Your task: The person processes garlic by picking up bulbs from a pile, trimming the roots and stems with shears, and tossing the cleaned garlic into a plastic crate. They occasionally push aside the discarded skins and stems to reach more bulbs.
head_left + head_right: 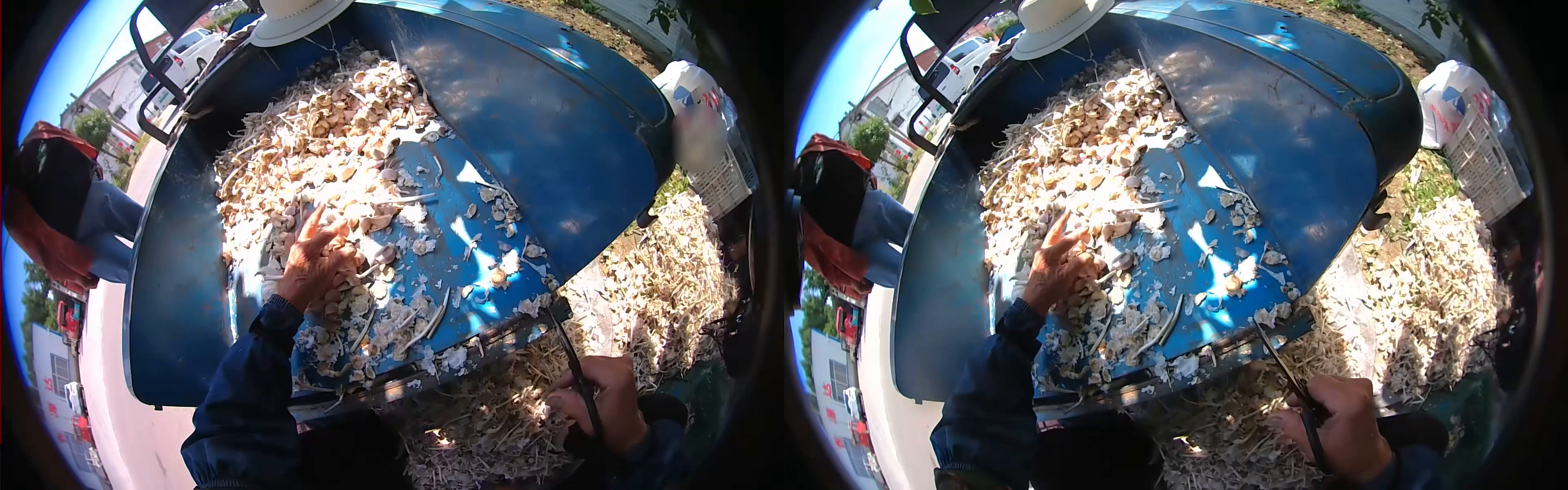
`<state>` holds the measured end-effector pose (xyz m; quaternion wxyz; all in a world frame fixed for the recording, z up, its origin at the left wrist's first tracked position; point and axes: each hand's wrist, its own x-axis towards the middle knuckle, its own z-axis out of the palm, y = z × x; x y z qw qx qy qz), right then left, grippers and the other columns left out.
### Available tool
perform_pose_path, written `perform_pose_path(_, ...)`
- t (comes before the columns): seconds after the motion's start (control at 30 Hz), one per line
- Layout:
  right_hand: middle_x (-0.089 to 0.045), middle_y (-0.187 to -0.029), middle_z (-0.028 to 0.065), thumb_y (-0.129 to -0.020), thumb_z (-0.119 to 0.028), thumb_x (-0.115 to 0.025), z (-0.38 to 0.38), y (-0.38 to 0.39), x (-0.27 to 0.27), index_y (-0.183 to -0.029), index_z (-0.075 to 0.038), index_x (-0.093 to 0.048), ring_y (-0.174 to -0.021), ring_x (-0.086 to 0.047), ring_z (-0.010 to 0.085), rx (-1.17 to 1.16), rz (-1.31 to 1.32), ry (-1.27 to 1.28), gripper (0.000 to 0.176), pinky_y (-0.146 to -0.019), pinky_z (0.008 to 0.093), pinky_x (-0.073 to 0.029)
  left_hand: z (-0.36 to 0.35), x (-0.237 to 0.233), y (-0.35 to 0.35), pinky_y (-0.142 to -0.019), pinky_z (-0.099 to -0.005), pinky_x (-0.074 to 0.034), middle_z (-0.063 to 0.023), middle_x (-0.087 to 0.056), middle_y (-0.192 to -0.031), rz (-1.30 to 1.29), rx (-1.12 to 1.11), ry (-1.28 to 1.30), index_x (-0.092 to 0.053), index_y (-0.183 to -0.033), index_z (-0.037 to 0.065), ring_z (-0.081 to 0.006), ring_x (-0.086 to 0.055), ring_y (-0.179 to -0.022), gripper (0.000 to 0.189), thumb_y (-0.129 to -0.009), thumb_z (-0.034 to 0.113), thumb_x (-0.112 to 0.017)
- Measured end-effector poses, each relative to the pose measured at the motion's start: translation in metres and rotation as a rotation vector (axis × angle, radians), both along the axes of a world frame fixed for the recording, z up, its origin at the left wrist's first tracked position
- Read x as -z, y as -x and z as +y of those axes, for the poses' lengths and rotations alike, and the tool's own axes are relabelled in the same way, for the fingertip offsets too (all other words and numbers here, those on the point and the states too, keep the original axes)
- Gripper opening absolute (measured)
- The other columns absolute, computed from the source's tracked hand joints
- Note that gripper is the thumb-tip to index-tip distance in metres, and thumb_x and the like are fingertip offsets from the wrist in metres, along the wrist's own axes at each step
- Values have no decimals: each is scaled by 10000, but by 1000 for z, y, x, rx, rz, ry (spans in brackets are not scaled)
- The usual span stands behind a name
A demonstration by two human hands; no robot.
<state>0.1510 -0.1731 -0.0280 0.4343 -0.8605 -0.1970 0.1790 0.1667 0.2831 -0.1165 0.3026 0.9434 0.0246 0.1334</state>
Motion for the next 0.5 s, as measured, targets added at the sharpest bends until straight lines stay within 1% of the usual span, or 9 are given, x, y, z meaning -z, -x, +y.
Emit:
perform_pose_path(0.07,-572,-538,89,-634,-164,-737,-2,-1,1,-687,10,-647,-491,-577,175,32,-58,-6,203,-478,290,-421,28,-12,18,-1031,-417,-364,-233,-391,-1406,-118,-132,-128,-653,-1123,39,-364,-433,-1264,404,-826,311,-668)
perform_pose_path(0.13,-556,-521,66,-656,-195,-702,-1,-1,6,-663,10,-624,-481,-564,158,81,-138,-43,220,-479,272,-421,74,-17,31,-1015,-400,-378,-219,-433,-1383,-139,-407,97,-612,-1193,47,-344,-454,-1252,427,-851,301,-641)
perform_pose_path(0.2,-540,-532,44,-698,-218,-674,-14,-7,23,-700,17,-613,-494,-557,133,129,-29,-49,243,-474,251,-416,156,-4,31,-995,-368,-391,-218,-501,-1321,-133,-547,-134,-539,-1278,44,-322,-496,-1214,508,-858,317,-624)
perform_pose_path(0.23,-540,-532,44,-698,-218,-674,-9,-10,24,-700,17,-613,-494,-557,133,124,-40,-48,243,-474,251,-416,175,-18,23,-971,-356,-412,-205,-484,-1336,-81,-566,-104,-492,-1315,32,-297,-499,-1202,543,-864,307,-620)
perform_pose_path(0.27,-538,-555,43,-715,-227,-659,-5,-13,23,-750,23,-607,-508,-555,125,192,78,-80,258,-473,249,-425,191,-27,10,-947,-344,-433,-192,-468,-1351,-30,-581,-69,-445,-1351,21,-272,-502,-1190,580,-870,297,-616)
perform_pose_path(0.33,-536,-578,42,-732,-236,-645,1,-15,37,-800,29,-601,-521,-553,117,274,188,-95,277,-473,248,-433,205,-36,-30,-969,-331,-393,-210,-590,-1207,-82,-684,28,-471,-1325,9,-285,-538,-1158,644,-816,366,-640)
perform_pose_path(0.4,-540,-619,55,-750,-247,-632,1,-10,68,-877,39,-582,-536,-550,123,351,-8,-249,317,-481,265,-463,250,-28,-75,-952,-342,-395,-185,-577,-1233,-141,-627,208,-455,-1343,16,-263,-531,-1149,669,-804,367,-641)
perform_pose_path(0.47,-554,-635,63,-759,-338,-653,27,-20,40,-899,35,-581,-572,-568,140,230,212,-199,404,-517,278,-488,222,-36,-98,-943,-352,-388,-149,-561,-1255,-252,-520,404,-460,-1341,14,-226,-509,-1150,667,-803,368,-634)
perform_pose_path(0.5,-554,-630,63,-747,-374,-673,29,-22,43,-893,30,-581,-574,-568,140,192,159,-149,439,-517,279,-484,241,-22,-109,-940,-355,-380,-116,-543,-1275,-216,-463,408,-472,-1335,16,-207,-483,-1165,651,-802,351,-637)
